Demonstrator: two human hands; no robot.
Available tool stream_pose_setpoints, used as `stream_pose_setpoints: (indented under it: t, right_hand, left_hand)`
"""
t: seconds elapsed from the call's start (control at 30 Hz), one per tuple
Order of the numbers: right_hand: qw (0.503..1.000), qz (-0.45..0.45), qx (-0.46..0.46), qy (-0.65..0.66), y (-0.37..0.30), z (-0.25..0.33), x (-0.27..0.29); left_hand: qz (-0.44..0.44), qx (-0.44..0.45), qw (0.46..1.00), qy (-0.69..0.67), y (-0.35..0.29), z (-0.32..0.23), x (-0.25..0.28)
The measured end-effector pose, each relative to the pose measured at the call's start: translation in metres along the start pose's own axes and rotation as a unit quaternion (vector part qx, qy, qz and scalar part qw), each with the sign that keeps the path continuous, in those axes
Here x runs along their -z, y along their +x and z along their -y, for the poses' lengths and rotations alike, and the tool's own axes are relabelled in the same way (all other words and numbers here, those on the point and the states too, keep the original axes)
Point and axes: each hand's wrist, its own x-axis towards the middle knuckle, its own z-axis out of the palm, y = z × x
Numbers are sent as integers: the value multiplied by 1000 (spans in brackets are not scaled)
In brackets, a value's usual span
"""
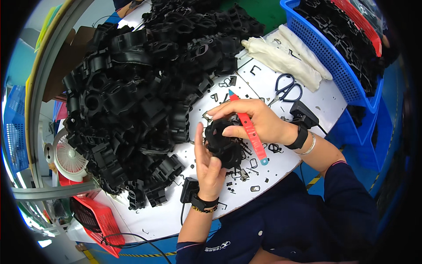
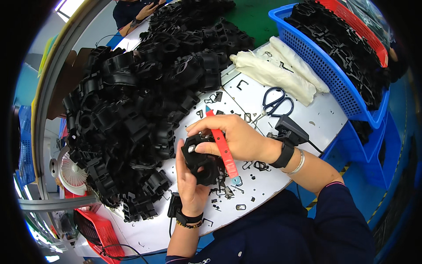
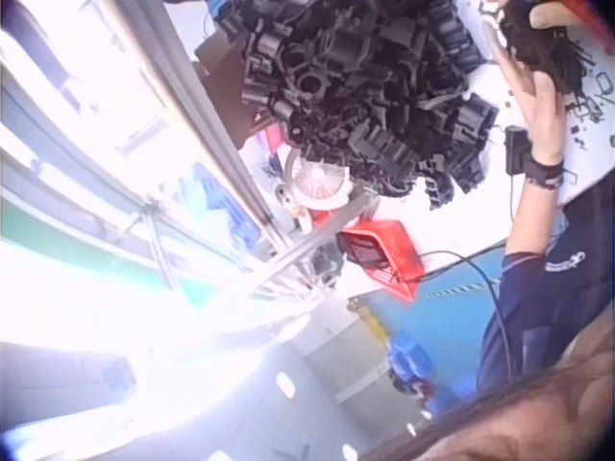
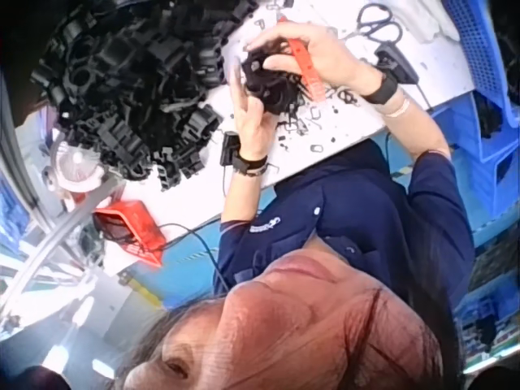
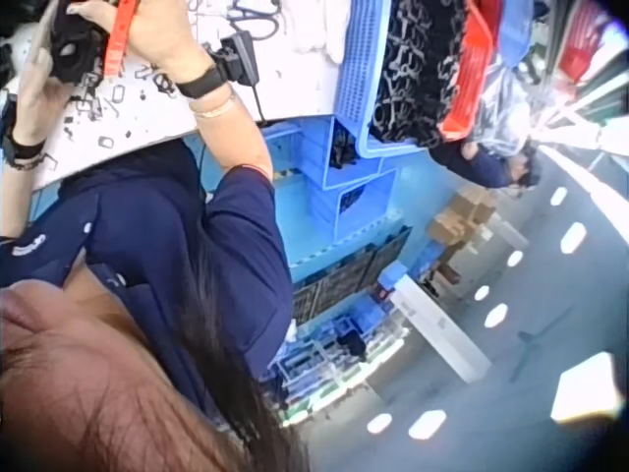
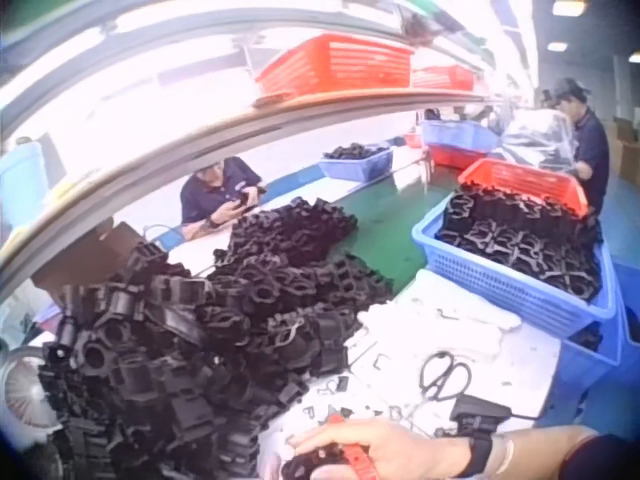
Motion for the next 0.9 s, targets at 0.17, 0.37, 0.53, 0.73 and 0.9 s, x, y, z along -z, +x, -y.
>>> stream_pose_setpoints:
  t: [0.17,0.37,0.53,0.73,0.9]
  right_hand:
    - [996,-62,-44,54,-1,1,3]
    - [973,-64,141,-169,-1,-1,-3]
    - [967,13,200,-158,3,10,1]
    - [991,-85,20,102,-3,9,10]
    - [990,-57,92,-88,-5,15,6]
  left_hand:
    - [-40,-88,988,-120,0,2,7]
    - [-71,-102,972,-199,-4,11,15]
    - [-85,-34,975,-204,-7,7,18]
    - [-78,-42,986,-138,3,-2,-1]
    - [-48,-90,982,-159,-4,16,14]
